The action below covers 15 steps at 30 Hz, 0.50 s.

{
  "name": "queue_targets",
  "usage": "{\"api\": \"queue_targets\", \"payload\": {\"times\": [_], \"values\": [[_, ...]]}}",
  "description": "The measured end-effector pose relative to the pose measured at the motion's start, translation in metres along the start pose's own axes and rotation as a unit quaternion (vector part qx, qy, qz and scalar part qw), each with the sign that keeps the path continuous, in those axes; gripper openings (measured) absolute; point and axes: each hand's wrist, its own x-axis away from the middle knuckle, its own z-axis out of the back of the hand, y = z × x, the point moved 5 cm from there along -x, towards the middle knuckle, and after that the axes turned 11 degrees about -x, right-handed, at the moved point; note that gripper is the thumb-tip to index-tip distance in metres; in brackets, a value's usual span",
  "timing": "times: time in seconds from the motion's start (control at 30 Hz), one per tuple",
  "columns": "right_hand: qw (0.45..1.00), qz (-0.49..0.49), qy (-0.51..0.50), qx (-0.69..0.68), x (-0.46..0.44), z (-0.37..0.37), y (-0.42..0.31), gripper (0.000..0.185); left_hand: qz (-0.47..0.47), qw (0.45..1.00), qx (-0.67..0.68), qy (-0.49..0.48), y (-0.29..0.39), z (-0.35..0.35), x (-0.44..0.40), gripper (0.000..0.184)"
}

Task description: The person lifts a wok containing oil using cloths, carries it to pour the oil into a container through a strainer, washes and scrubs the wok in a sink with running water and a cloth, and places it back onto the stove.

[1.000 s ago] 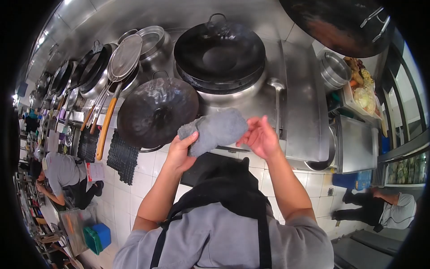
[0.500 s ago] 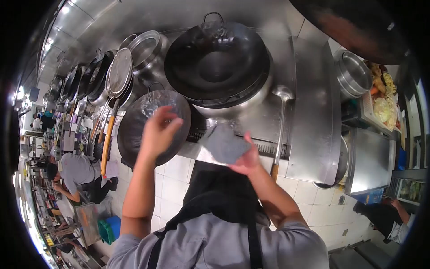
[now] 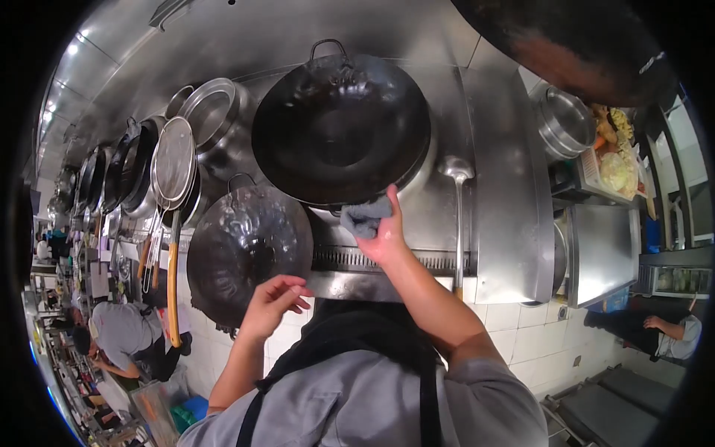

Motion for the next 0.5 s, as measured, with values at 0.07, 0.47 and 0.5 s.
{"api": "queue_targets", "payload": {"times": [0.07, 0.47, 0.5], "values": [[0.988, -0.091, -0.124, 0.03, -0.028, 0.002, -0.003, 0.049, -0.009, 0.999, 0.005, -0.031, 0.003, 0.003, -0.009, 0.021], [0.964, -0.112, 0.129, 0.206, -0.043, 0.031, -0.01, 0.012, 0.081, 0.988, 0.072, -0.114, 0.022, -0.018, -0.097, 0.052], [0.958, -0.026, 0.212, 0.192, -0.037, 0.025, -0.003, 0.012, 0.091, 0.988, 0.077, -0.102, 0.022, -0.027, -0.107, 0.056]]}}
